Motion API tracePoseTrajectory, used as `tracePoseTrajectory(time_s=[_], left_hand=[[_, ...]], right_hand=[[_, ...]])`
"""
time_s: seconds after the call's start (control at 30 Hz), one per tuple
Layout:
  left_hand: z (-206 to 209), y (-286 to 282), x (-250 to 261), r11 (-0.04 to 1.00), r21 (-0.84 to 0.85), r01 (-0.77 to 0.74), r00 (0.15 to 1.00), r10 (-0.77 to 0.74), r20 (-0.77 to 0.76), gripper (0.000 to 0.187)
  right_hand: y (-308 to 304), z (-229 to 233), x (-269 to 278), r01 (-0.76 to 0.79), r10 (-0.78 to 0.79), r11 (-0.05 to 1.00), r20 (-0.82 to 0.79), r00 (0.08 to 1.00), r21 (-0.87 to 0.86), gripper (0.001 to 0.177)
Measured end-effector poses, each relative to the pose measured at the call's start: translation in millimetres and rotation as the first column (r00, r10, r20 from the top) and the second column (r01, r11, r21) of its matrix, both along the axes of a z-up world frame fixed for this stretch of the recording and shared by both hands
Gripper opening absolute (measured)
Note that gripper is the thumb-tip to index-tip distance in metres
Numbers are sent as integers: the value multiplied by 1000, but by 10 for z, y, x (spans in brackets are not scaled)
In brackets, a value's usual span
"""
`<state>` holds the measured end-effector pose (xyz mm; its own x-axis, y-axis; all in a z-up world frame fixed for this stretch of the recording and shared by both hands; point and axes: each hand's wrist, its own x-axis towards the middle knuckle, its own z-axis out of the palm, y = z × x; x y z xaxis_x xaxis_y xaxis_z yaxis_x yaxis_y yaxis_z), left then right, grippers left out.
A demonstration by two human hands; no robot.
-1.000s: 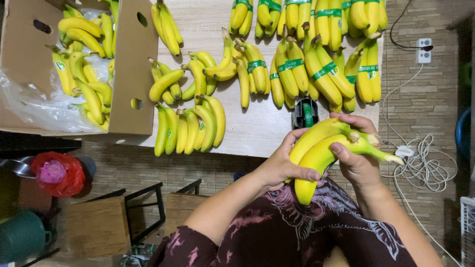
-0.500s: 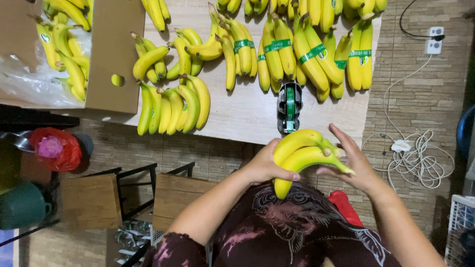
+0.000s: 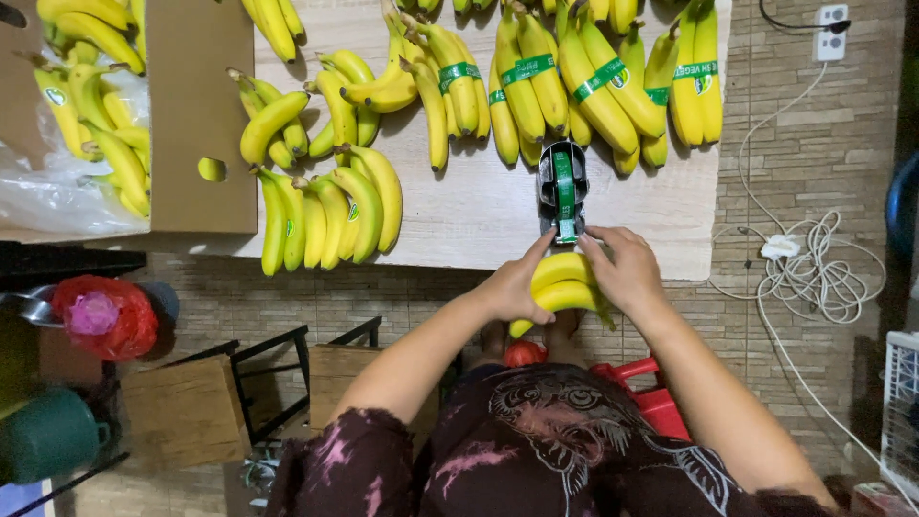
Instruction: Taping the stems of banana bunches using a manual tape dispenser on a packaging table.
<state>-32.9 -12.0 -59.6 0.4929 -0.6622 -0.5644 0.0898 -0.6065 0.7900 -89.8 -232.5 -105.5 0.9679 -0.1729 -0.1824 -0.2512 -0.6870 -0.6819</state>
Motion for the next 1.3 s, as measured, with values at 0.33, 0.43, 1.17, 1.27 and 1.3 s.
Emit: tracePoseTrajectory(time_s=[0.33, 0.43, 1.17, 1.27, 1.3], left_hand=[[-579, 15, 217, 993, 9, 116, 992, -117, 50, 133], [-628, 0, 220, 993, 18, 116, 991, -117, 60, 131], [-327, 104, -44, 993, 118, -29, 979, 52, -198, 115], [-431, 35, -193, 983, -128, -135, 802, 33, -596, 50], [-491, 13, -227, 983, -128, -129, 802, 27, -597, 50]], right_hand=[[399, -398, 142, 401, -404, 910, 8, 915, 106, 18], [535, -234, 38, 410, -423, 906, 184, 887, 109, 11], [986, 765, -2653, 602, -550, 535, -297, 781, 592, 15], [993, 805, -2639, 639, -570, 559, -315, 759, 529, 14], [988, 776, -2642, 643, -575, 554, -316, 755, 529, 14]])
